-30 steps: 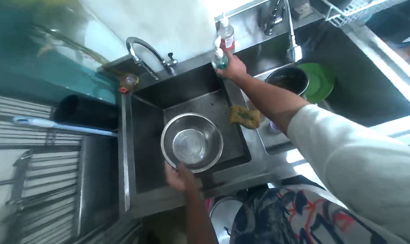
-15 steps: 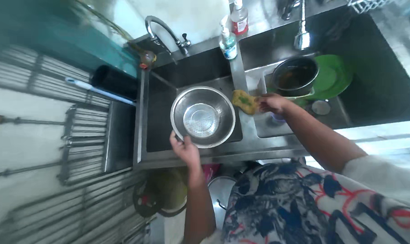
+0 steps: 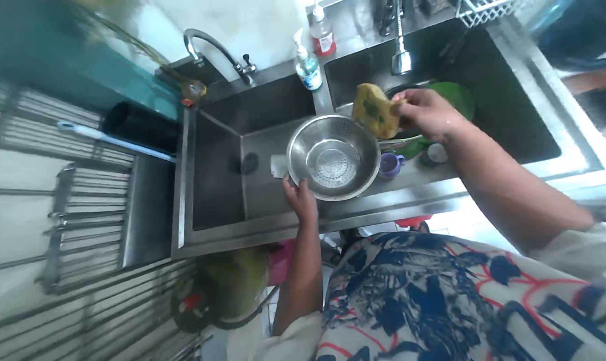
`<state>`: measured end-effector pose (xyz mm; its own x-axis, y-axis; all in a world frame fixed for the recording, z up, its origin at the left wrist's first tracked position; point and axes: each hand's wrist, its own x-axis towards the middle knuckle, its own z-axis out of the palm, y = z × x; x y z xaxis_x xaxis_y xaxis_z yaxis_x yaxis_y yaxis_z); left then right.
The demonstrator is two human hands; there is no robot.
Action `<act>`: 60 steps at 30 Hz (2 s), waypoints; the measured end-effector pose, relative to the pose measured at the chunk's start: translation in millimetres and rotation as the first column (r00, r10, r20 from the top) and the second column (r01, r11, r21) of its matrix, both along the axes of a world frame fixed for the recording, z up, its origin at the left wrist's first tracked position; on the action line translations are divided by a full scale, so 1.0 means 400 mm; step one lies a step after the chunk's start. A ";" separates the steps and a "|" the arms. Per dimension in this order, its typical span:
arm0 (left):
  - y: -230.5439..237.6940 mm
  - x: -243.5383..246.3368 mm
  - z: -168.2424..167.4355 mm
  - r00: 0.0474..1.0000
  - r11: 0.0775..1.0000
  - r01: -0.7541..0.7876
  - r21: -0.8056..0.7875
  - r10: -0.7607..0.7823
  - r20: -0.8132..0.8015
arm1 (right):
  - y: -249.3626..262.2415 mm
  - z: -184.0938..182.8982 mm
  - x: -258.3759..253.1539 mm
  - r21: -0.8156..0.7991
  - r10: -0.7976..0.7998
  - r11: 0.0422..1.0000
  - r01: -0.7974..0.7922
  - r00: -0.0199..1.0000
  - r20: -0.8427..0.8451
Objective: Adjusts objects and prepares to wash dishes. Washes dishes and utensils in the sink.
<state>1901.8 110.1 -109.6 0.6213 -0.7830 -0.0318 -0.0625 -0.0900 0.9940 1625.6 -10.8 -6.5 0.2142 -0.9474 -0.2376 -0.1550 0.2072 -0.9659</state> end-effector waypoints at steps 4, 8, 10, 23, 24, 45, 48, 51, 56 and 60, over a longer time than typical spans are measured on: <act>-0.009 -0.008 -0.026 1.000 0.997 0.024 0.068 -0.023 -0.015 | 0.010 -0.055 0.123 -0.201 0.142 0.951 -0.233 0.911 -0.387; -0.017 0.016 -0.020 0.988 0.959 0.105 0.264 -0.130 0.079 | 0.040 -0.154 0.247 -0.072 0.339 0.759 -0.647 0.487 -0.805; -0.024 0.040 -0.004 0.947 0.902 0.160 0.401 -0.256 0.197 | 0.039 -0.193 0.276 0.111 0.444 0.706 -0.699 0.315 -0.839; -0.051 0.052 -0.040 0.881 0.934 0.216 0.285 -0.313 0.356 | -0.016 -0.290 0.440 0.036 0.516 0.590 -0.806 0.343 -0.785; -0.052 0.049 -0.044 0.890 0.945 0.193 0.264 -0.282 0.359 | 0.002 -0.292 0.422 0.036 0.560 0.538 -0.842 0.326 -0.762; -0.061 0.049 -0.006 0.854 0.905 0.199 0.376 -0.348 0.387 | -0.064 -0.308 0.410 0.003 0.480 0.459 -0.888 0.246 -0.842; -0.058 0.047 0.005 0.853 0.892 0.193 0.408 -0.359 0.380 | -0.022 -0.294 0.413 0.009 0.559 0.220 -0.975 0.118 -0.821; -0.065 0.039 0.003 0.814 0.887 0.230 0.401 -0.401 0.421 | -0.107 -0.238 0.414 0.113 0.386 0.215 -0.970 -0.022 -0.922; -0.071 0.036 -0.030 0.884 0.956 0.219 0.196 -0.280 0.375 | -0.096 -0.160 0.355 0.551 0.463 0.487 -0.677 -0.335 -0.821; -0.084 0.010 -0.052 0.931 0.969 0.245 -0.028 -0.227 0.287 | 0.018 -0.146 0.359 0.629 0.717 0.502 -0.593 -0.122 -0.686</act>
<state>1905.8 76.6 -130.4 0.3948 -0.9030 0.1695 -0.3506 0.0225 0.9363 1769.1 -3.7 -64.8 0.3469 -0.4370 -0.8299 -0.8727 -0.4745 -0.1150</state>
